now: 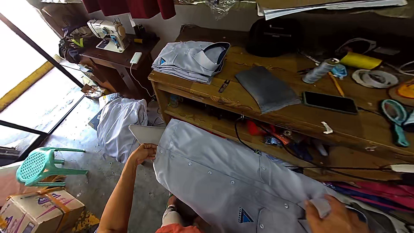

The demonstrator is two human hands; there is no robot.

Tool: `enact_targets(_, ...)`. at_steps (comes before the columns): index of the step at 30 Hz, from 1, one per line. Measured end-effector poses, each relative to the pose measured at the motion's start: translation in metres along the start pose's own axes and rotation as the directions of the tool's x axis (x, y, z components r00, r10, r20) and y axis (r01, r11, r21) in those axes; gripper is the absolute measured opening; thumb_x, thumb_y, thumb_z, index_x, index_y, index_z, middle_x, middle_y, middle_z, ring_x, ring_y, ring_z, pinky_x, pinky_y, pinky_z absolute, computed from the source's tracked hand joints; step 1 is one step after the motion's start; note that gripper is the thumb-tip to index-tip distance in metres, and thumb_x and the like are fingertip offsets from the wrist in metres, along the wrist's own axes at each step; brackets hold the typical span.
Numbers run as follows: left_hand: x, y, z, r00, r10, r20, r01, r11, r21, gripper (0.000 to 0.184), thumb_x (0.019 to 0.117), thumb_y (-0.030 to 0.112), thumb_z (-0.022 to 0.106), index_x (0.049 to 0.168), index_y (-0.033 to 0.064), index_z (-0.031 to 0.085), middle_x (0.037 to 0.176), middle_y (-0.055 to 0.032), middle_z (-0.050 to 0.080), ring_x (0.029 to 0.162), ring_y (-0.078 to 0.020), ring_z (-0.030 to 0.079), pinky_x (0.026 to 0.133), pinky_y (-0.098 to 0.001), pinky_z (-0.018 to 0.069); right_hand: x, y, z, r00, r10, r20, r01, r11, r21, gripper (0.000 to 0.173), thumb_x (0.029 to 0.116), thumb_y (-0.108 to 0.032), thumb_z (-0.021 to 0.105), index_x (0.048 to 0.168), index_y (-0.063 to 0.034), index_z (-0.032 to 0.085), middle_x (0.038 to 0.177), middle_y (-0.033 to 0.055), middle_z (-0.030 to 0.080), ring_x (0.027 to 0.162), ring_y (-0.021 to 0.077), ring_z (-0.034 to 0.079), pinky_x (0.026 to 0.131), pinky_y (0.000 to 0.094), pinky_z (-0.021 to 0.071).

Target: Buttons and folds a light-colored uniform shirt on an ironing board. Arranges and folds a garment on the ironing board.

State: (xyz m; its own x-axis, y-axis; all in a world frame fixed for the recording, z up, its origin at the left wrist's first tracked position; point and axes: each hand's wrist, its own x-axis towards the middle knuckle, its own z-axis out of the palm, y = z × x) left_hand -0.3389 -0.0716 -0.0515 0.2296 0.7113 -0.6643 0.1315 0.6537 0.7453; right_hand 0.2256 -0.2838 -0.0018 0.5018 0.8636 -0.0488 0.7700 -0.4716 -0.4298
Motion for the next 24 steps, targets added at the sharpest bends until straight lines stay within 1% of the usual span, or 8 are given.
enact_targets(3,0.002,-0.006,-0.009,0.998,0.025,0.058,-0.024,0.999,-0.032,0.022,0.1034,0.009,0.059,0.123,0.0013,0.065,0.101,-0.008,0.074,0.085,-0.0161,0.074,0.079,-0.0342,0.0626,0.022,-0.082,0.045,0.948,-0.296,0.114,0.271,0.942,0.196,0.038,0.1015,-0.02,0.061,0.129,0.0059,0.062,0.124,0.0316,0.064,0.114,0.0488,0.063,0.099,0.0647,0.0493)
enact_targets(5,0.004,-0.005,-0.012,0.999,0.021,0.042,-0.022,1.0,0.012,0.02,0.1023,0.013,0.063,0.118,0.0018,0.067,0.095,-0.0068,0.075,0.079,-0.0142,0.073,0.074,-0.0323,0.0627,0.033,-0.157,0.09,0.839,-0.487,0.244,0.383,0.846,0.37,0.027,0.1023,-0.016,0.059,0.12,0.0012,0.069,0.114,0.0195,0.072,0.102,0.0315,0.071,0.093,0.0506,0.0581)
enact_targets(7,0.007,-0.003,-0.012,0.999,0.015,0.037,-0.016,0.999,0.039,0.017,0.1022,0.012,0.063,0.115,0.0013,0.068,0.092,-0.006,0.074,0.077,-0.0132,0.073,0.072,-0.0315,0.0622,0.036,-0.23,0.136,0.682,-0.642,0.351,0.441,0.743,0.504,0.026,0.1033,-0.016,0.056,0.118,-0.0017,0.072,0.114,0.0142,0.073,0.104,0.0239,0.071,0.096,0.0431,0.0569)
enact_targets(9,0.008,-0.002,-0.015,0.996,0.021,0.085,-0.022,1.0,0.013,0.018,0.1033,0.008,0.059,0.118,0.0009,0.066,0.096,-0.0064,0.074,0.081,-0.0138,0.072,0.077,-0.0327,0.0619,0.035,-0.287,0.177,0.545,-0.726,0.42,0.471,0.679,0.563,0.029,0.1039,-0.016,0.053,0.121,-0.0036,0.072,0.117,0.0133,0.073,0.109,0.0235,0.07,0.101,0.0427,0.0534)
enact_targets(11,0.009,-0.003,-0.018,0.989,0.049,0.142,-0.044,0.998,-0.037,0.02,0.1026,0.004,0.057,0.12,0.0004,0.066,0.101,-0.0074,0.074,0.087,-0.015,0.073,0.081,-0.034,0.0619,0.034,-0.325,0.21,0.48,-0.742,0.469,0.48,0.669,0.567,0.031,0.1026,-0.014,0.052,0.123,-0.003,0.071,0.118,0.015,0.072,0.112,0.0266,0.068,0.104,0.0452,0.0499)
enact_targets(16,0.011,-0.006,-0.015,0.979,0.075,0.188,-0.072,0.997,-0.026,0.017,0.0997,0.008,0.064,0.116,0.0019,0.067,0.093,-0.0034,0.073,0.08,-0.0113,0.071,0.075,-0.0309,0.0611,0.029,-0.35,0.242,0.487,-0.656,0.577,0.419,0.755,0.505,0.028,0.0977,-0.018,0.059,0.119,-0.0066,0.072,0.111,0.0122,0.073,0.107,0.0264,0.068,0.099,0.0509,0.0482)
enact_targets(20,0.01,-0.003,-0.01,0.983,0.071,0.167,-0.073,0.997,0.003,0.019,0.103,0.016,0.062,0.113,0.0006,0.068,0.088,-0.0037,0.073,0.074,-0.0106,0.07,0.07,-0.0299,0.061,0.033,-0.346,0.24,0.508,-0.633,0.584,0.288,0.764,0.578,0.02,0.0952,-0.018,0.066,0.108,-0.0041,0.073,0.098,0.0092,0.073,0.09,0.0175,0.069,0.086,0.0395,0.0543)
enact_targets(24,0.011,-0.001,-0.011,0.979,0.082,0.185,-0.107,0.986,0.131,0.018,0.1009,0.01,0.061,0.113,-0.0008,0.069,0.086,-0.0045,0.071,0.07,-0.0091,0.067,0.067,-0.0282,0.0587,0.033,-0.342,0.242,0.525,-0.636,0.565,0.223,0.744,0.63,0.018,0.0956,-0.016,0.067,0.107,-0.0038,0.072,0.097,0.007,0.073,0.087,0.0115,0.069,0.084,0.0315,0.0551)
